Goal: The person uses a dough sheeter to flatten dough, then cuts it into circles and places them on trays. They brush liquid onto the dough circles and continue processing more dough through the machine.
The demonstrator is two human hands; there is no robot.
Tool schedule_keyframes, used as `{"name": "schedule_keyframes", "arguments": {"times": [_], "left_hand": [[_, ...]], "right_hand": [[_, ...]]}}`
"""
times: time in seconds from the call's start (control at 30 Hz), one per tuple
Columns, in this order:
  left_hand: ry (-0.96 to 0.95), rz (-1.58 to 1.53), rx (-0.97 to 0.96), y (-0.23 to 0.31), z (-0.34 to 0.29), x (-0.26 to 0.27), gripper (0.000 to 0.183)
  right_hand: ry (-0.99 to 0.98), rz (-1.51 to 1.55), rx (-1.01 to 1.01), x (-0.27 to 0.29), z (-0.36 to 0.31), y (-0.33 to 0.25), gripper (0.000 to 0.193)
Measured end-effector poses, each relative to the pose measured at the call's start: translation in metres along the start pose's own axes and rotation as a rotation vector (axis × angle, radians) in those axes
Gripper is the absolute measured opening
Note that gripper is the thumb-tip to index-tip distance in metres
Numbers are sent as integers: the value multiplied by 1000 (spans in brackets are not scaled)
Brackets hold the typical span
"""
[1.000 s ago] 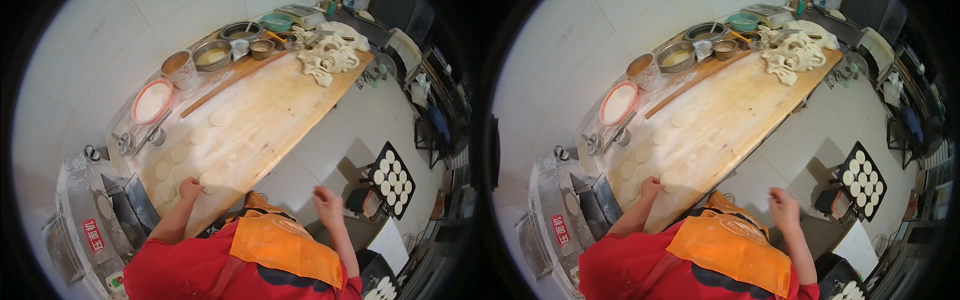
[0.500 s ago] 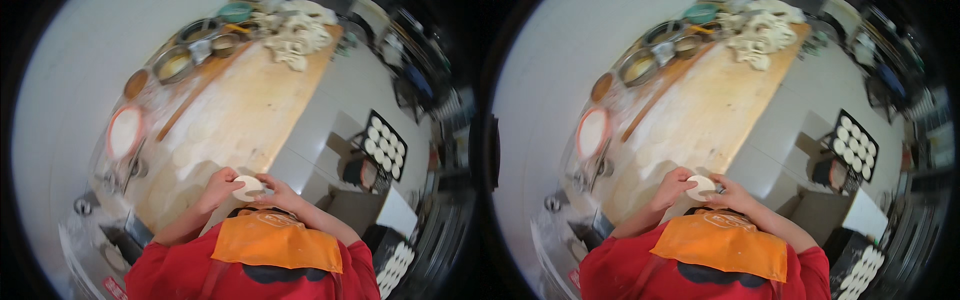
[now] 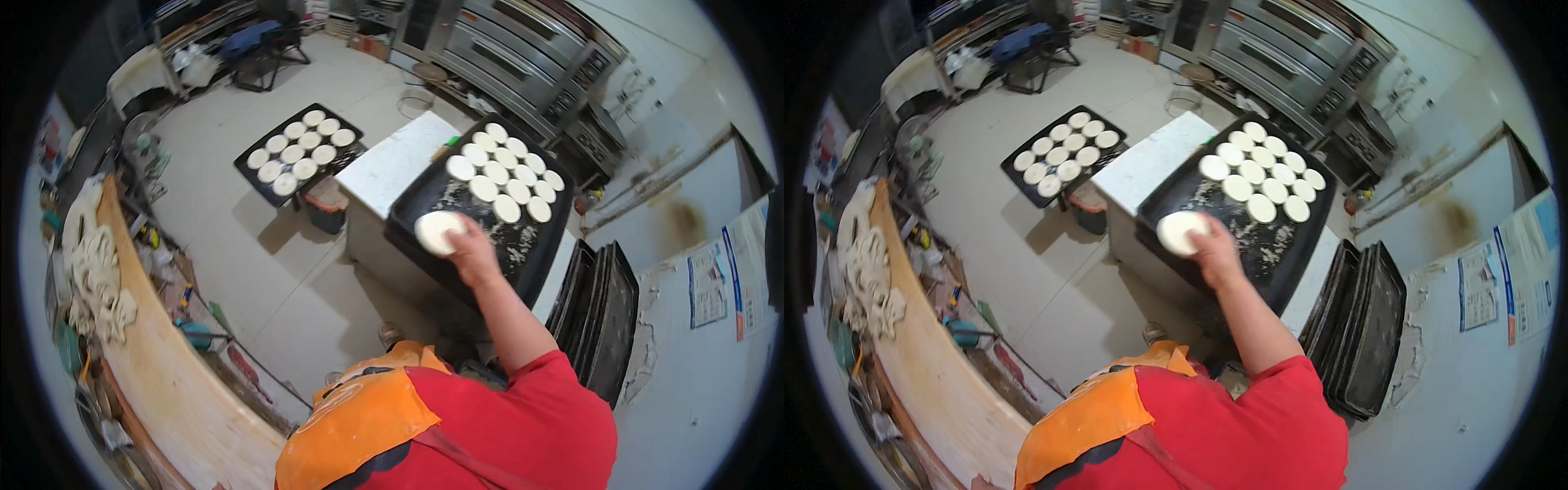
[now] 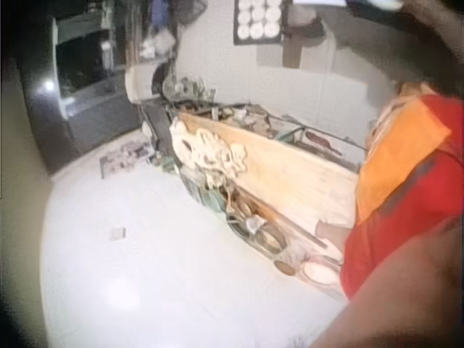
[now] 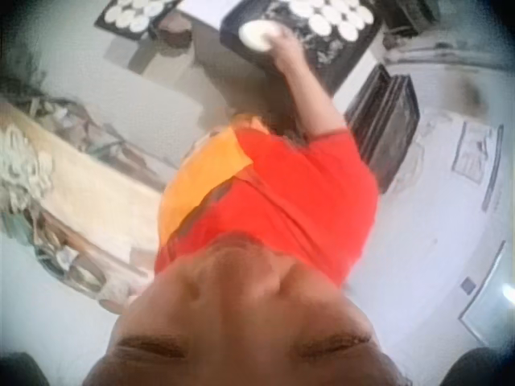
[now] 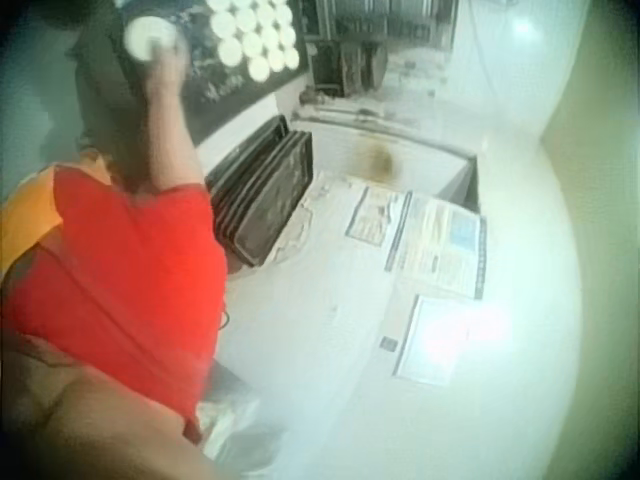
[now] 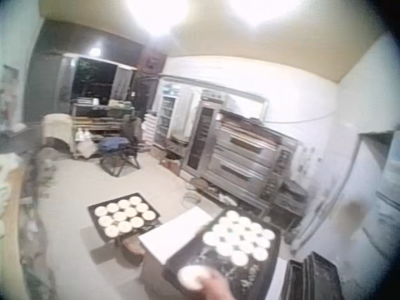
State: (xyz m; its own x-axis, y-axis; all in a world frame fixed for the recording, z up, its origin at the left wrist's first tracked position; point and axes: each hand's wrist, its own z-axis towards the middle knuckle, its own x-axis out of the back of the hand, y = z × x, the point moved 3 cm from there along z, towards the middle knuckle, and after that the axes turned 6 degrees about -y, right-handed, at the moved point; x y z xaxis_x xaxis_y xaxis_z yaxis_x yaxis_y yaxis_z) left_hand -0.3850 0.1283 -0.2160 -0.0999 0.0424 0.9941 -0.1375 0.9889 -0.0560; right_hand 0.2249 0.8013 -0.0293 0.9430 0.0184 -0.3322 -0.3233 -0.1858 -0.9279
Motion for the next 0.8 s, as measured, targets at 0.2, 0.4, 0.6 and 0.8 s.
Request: {"name": "schedule_keyframes", "arguments": {"times": [0.2,0.4,0.6,0.8], "left_hand": [[-219,-1191,-38,165,-40,76,42],[-860,-1378,-715,450,-229,125,30],[-1490,-913,-1161,627,-505,188,39],[-1174,-1100,-1326,625,-501,181,50]], "right_hand": [[771,-143,-58,224,19,-22,31],[557,-1146,-113,239,38,-37,52],[-320,-380,-139,103,52,-38,70],[-23,62,-209,77,112,14,71]]}}
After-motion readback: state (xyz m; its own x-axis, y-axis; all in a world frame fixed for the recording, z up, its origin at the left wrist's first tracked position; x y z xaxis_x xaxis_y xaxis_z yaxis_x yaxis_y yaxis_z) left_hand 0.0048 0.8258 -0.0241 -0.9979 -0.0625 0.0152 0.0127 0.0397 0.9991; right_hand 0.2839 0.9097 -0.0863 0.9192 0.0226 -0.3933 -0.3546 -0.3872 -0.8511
